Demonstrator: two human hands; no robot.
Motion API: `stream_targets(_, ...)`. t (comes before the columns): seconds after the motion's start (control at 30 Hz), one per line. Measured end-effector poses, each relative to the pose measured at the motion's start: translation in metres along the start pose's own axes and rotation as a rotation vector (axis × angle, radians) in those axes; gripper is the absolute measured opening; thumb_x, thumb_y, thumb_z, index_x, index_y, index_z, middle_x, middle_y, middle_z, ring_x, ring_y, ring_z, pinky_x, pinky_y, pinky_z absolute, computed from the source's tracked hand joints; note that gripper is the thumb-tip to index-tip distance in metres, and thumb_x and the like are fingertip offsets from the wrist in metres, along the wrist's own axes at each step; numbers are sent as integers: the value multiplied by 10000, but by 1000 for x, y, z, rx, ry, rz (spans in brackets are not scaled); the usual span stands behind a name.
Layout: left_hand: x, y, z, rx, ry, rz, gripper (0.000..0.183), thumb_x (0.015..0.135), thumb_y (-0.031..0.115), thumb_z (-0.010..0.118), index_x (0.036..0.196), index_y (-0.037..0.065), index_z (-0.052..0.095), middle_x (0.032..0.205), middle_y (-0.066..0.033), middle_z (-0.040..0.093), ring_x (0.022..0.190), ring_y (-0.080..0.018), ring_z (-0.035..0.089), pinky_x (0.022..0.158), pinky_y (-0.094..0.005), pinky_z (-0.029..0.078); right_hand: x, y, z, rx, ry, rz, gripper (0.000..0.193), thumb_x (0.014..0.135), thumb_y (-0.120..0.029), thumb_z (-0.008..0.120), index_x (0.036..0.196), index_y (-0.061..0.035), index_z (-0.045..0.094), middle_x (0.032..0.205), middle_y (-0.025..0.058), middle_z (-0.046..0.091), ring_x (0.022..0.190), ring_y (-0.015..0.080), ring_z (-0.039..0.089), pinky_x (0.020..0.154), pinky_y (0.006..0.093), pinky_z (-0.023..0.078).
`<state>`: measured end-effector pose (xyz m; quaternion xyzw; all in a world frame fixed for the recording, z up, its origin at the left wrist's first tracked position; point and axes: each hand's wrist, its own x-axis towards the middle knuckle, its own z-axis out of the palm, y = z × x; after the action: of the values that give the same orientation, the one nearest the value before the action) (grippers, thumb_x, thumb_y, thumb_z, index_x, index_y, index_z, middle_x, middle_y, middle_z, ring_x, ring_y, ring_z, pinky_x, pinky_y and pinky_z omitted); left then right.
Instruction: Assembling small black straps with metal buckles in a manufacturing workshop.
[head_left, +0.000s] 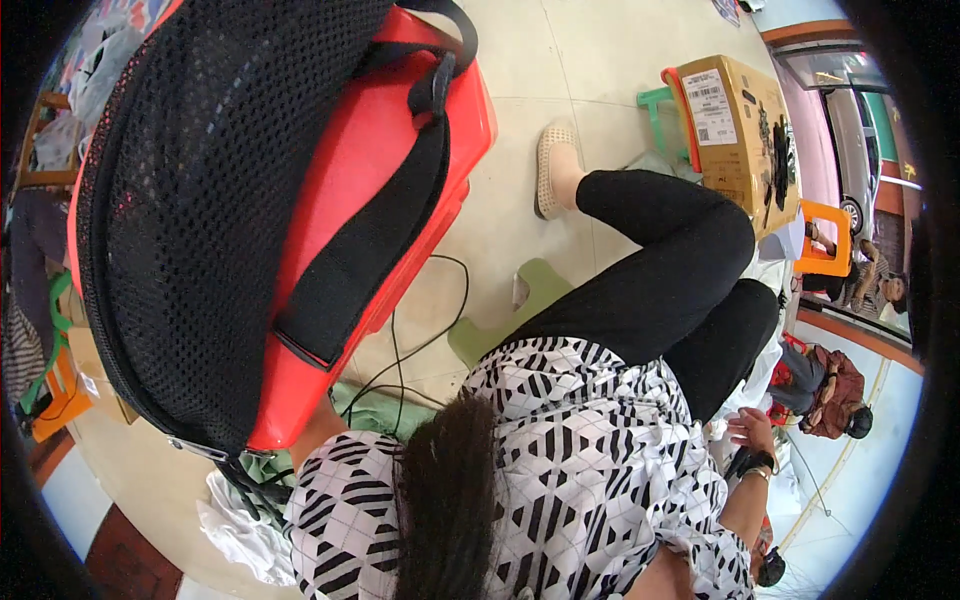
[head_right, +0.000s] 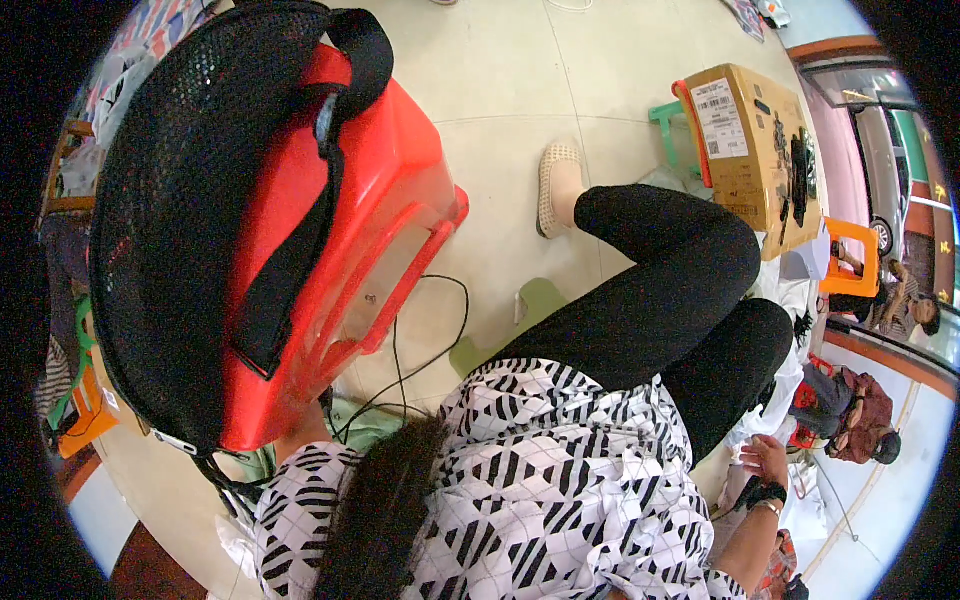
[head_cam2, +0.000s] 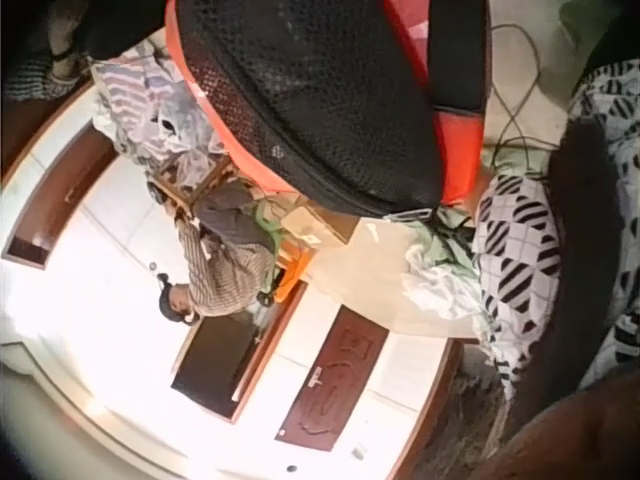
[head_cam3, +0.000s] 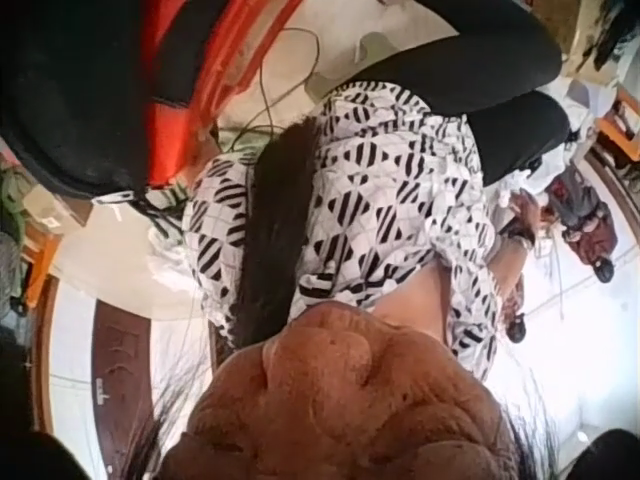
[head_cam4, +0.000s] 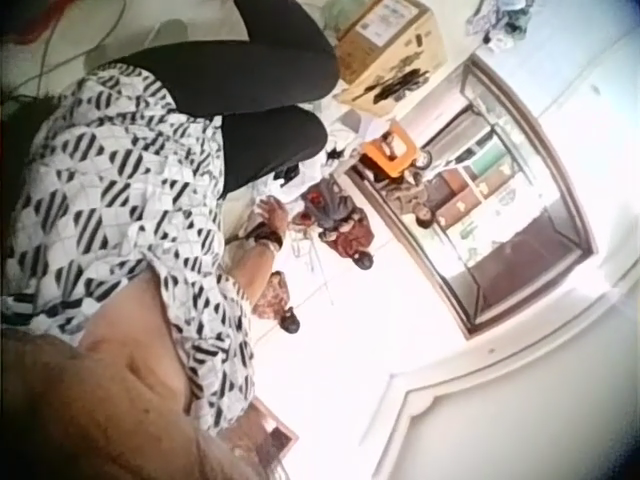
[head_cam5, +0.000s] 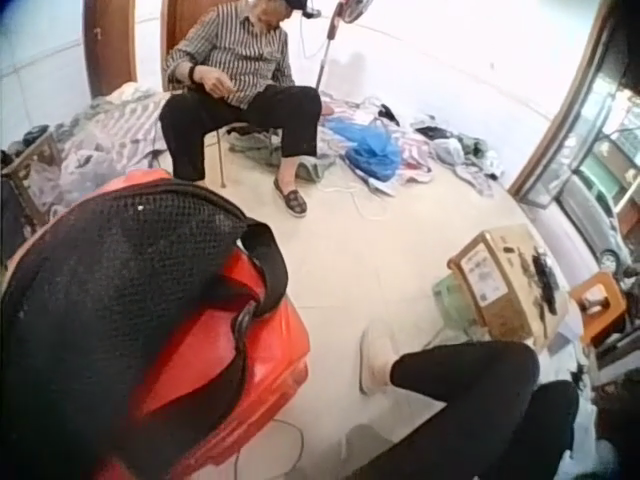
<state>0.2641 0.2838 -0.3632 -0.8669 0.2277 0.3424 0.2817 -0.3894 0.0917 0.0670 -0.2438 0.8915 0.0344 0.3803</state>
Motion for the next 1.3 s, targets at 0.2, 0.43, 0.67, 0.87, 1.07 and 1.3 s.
stream_targets(0.2,-12,-5,3,117,8,59,259,865,200,457,854,138,708,915,-41,688,863,-202,653,704,-376,495,14,-9,-2,-30,10,-31,370,876,-294,537,1170,-71,509,912,89,657,721,182,642,615,329,502)
stream_targets(0.43,-21,-11,-5,239,35,106,256,862,204,461,840,146,709,897,-33,690,849,-192,655,693,-372,496,31,-8,5,29,4,-15,350,884,-264,536,1168,-60,506,899,99,657,722,178,644,575,308,504)
stream_targets(0.67,-41,14,-46,284,-38,153,265,886,200,449,933,160,707,995,-22,682,907,-162,657,651,-298,482,71,-2,20,100,-65,-137,264,885,-275,547,1085,-103,537,870,69,649,688,169,632,560,282,492)
stream_targets(0.87,-87,96,-104,-387,171,240,229,877,167,424,986,28,571,969,-233,614,895,-392,604,785,-477,474,87,17,37,170,-76,-323,323,876,-269,523,1140,-83,533,904,66,640,713,131,617,612,261,482)
stream_targets(1.07,-28,61,-84,-229,446,413,173,828,89,489,989,31,514,983,-198,609,960,-362,580,833,-454,446,85,2,81,179,-223,-255,202,867,-219,518,1021,-93,554,873,34,630,696,133,623,596,249,472)
stream_targets(1.3,-37,123,-91,-431,60,-121,386,805,120,533,1184,51,496,1219,-189,487,1226,-304,409,984,-453,351,57,54,60,182,-100,-14,103,862,-159,474,908,-101,546,826,28,617,688,159,624,589,307,509)
